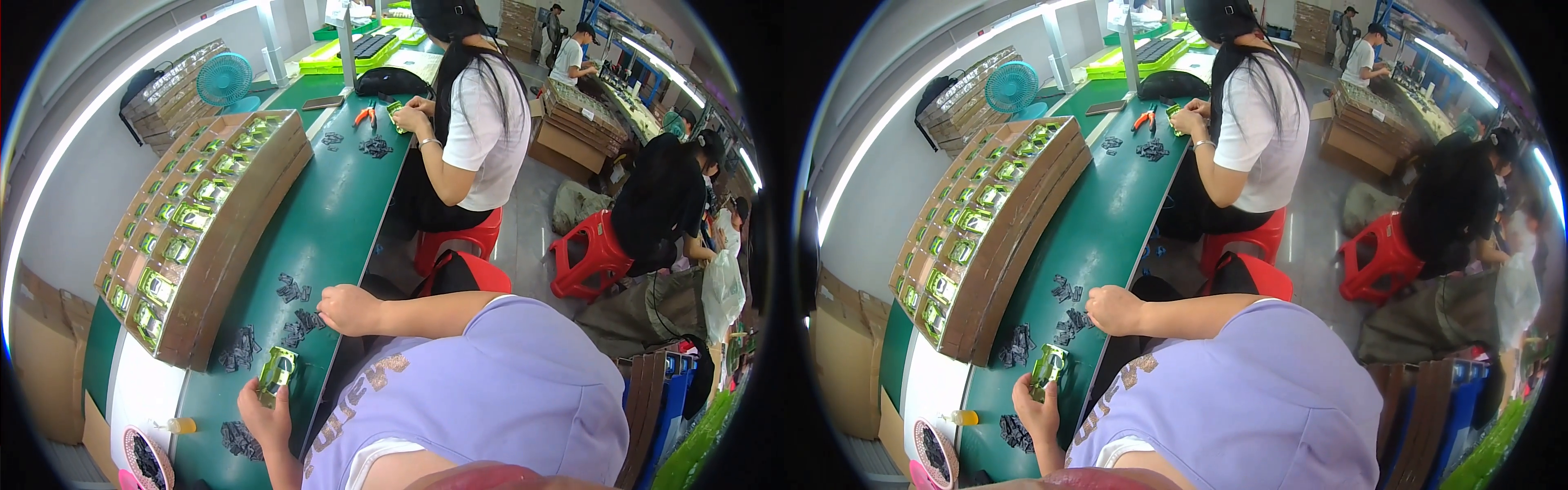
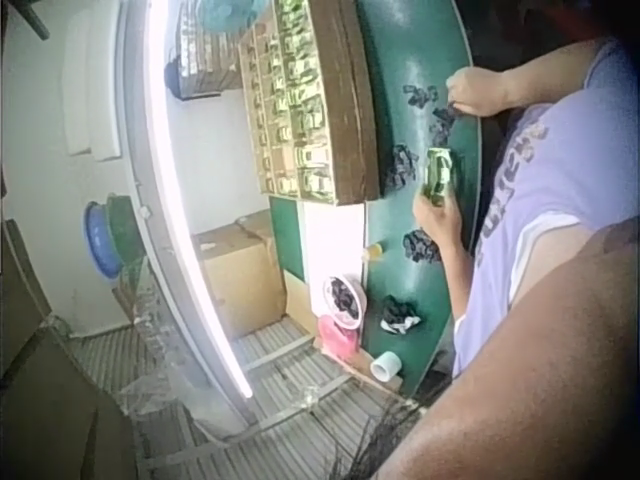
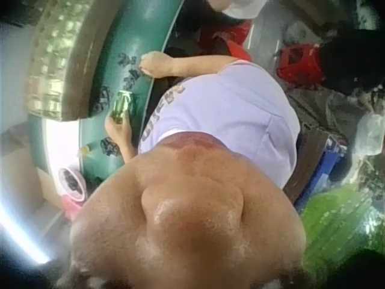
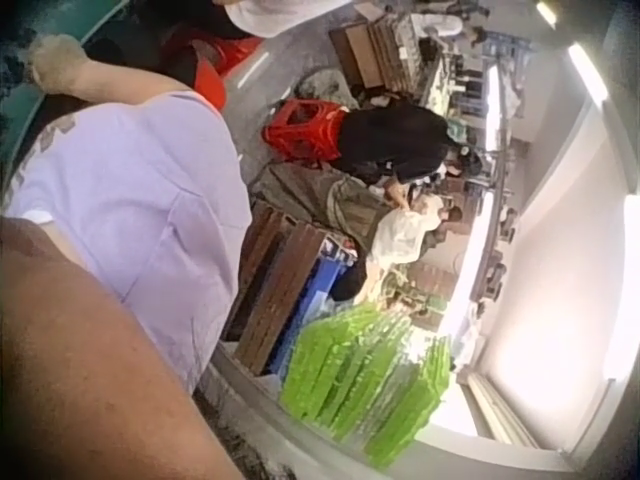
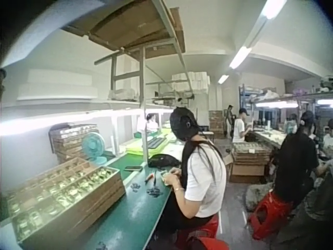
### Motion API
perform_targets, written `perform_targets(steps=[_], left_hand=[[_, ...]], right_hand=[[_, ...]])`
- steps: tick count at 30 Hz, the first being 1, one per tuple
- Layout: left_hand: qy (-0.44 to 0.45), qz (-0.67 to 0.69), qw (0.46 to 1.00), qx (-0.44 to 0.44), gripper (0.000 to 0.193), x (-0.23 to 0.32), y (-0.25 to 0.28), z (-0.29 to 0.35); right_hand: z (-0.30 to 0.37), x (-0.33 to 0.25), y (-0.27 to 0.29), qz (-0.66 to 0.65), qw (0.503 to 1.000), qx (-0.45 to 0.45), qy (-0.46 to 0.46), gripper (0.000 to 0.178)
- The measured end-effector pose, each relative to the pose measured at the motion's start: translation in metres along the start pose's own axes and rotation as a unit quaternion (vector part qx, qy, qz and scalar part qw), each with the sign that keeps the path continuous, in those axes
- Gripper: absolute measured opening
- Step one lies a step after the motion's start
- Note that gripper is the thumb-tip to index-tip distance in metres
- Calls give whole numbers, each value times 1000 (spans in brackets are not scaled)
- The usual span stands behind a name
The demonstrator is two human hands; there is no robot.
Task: The person assembles toy car bodies by fitting plastic pieces into each car body by hand and placing the assembled car bodies into a box.
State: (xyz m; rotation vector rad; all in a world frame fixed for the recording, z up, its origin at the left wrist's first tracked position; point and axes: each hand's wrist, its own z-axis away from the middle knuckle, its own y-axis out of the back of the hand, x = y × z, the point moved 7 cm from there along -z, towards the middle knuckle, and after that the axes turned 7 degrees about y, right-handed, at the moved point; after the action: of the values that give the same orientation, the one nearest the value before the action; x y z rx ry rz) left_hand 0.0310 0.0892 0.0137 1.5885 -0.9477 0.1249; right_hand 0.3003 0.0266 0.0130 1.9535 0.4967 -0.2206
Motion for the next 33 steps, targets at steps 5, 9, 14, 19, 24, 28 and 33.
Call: perform_targets(steps=[5, 9, 14, 19, 24, 28, 33], left_hand=[[-4, 1, 1000, 5, 47, 1, 1, 0], [35, 25, 999, -13, 47, -1, 0, -1], [33, 37, 999, -12, 45, -3, -1, -1], [39, 46, 998, -13, 43, -2, 1, -2], [63, 73, 995, -29, 39, -5, 2, -6], [66, 70, 994, -50, 39, -5, 6, -12], [45, 25, 994, -99, 38, 3, 5, -24]], right_hand=[[0, 11, 7, -21, 999, 32, -21, 14], [-2, 16, 23, -81, 992, 80, -56, 15], [-8, 20, 40, -116, 983, 98, -98, 16], [-13, 21, 47, -159, 975, 125, -90, 16], [-16, 27, 31, -376, 897, 55, -228, 19], [-21, 24, 25, -411, 883, 13, -228, 21], [-28, 19, 21, -445, 872, 11, -205, 19]])
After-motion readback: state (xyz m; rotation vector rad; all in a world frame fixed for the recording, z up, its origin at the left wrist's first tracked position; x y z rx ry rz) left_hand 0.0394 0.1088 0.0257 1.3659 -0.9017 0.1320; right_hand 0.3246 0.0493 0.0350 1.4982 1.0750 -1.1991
